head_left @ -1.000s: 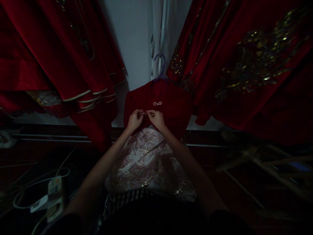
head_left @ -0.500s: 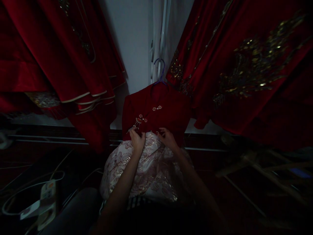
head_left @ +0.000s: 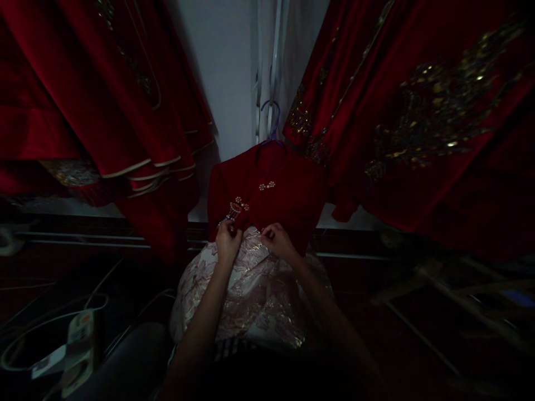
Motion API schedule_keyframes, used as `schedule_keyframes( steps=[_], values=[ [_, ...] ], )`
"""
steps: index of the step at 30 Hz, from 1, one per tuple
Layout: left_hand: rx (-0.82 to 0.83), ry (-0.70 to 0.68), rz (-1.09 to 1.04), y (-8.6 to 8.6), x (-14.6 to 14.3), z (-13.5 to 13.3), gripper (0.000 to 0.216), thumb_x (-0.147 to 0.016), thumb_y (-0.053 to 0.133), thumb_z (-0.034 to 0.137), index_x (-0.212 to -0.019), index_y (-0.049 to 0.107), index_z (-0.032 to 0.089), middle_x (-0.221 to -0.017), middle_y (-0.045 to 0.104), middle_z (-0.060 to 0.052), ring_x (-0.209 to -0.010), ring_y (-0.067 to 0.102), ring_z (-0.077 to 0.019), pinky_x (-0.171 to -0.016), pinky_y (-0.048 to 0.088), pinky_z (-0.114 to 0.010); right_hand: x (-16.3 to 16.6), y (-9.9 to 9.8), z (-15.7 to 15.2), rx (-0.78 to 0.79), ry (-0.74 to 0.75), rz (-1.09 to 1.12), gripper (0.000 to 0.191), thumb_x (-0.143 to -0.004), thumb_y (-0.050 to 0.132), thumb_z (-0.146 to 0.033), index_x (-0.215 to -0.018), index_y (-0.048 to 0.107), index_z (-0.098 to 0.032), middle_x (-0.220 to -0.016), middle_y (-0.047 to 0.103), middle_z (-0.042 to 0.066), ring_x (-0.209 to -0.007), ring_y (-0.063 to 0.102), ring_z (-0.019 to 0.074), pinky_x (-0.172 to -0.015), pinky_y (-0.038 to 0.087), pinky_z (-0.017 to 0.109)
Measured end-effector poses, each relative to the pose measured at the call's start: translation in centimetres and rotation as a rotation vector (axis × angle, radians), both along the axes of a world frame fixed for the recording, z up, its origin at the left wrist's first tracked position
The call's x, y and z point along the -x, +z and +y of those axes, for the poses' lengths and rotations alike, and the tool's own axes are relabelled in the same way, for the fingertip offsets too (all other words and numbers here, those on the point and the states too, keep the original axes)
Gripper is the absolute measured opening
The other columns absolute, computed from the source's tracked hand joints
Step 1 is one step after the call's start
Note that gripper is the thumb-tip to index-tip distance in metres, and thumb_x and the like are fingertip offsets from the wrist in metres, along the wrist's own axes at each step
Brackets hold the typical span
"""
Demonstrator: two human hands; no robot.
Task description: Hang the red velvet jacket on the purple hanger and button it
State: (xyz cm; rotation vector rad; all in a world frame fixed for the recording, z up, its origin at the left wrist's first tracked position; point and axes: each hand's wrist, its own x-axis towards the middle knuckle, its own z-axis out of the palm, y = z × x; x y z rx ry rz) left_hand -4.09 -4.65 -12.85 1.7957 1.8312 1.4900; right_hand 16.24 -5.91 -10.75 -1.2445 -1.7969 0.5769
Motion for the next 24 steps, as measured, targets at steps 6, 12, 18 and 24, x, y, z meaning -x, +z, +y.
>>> schedule_keyframes(
  steps=[6, 12, 18, 24],
  values=[
    [0.041, 0.049, 0.076, 4.9, 0.6, -0.9, 0.020, -0.074, 0.062, 0.035, -0.088, 0.060, 0.021, -0.073, 0.060, -0.003, -0.068, 0.058, -0.0200, -0.069, 0.044, -0.031, -0.4, 0.5, 0.4, 0.106, -0.056, 0.054, 0.028, -0.069, 0.066, -0.023, -0.096, 0.058, -0.020, -0.071, 0.057, -0.003, -0.061, 0.052, 0.0114, -0.060, 0.044, 0.023],
    [-0.038, -0.072, -0.008, 1.5, -3.4, -1.7, 0.023, -0.076, 0.060, 0.027, -0.098, 0.056, 0.021, -0.091, 0.062, -0.006, -0.083, 0.060, -0.0217, -0.079, 0.047, -0.034, -4.1, 3.5, 0.3, 0.028, -0.195, 0.021, 0.015, -0.067, 0.059, -0.019, -0.083, 0.057, -0.020, -0.075, 0.059, -0.001, -0.069, 0.056, 0.0133, -0.067, 0.045, 0.026],
    [-0.021, -0.051, -0.164, -2.5, -4.6, -1.5, 0.033, -0.076, 0.060, 0.023, -0.108, 0.049, 0.023, -0.084, 0.060, -0.002, -0.075, 0.059, -0.0172, -0.072, 0.047, -0.029, -2.8, 6.2, -1.4, 0.234, -0.006, 0.314, 0.032, -0.060, 0.074, -0.033, -0.083, 0.055, -0.020, -0.074, 0.059, -0.002, -0.061, 0.056, 0.0116, -0.053, 0.044, 0.022],
    [-0.037, -0.215, -0.518, -2.4, -3.6, -0.5, 0.019, -0.068, 0.065, 0.026, -0.080, 0.053, 0.019, -0.064, 0.054, 0.005, -0.056, 0.051, -0.0087, -0.055, 0.041, -0.019, 5.0, 2.3, -0.6, 0.123, -0.130, 0.354, 0.021, -0.065, 0.068, -0.023, -0.082, 0.056, -0.019, -0.073, 0.058, -0.003, -0.060, 0.056, 0.0101, -0.056, 0.046, 0.021]
  ],
)
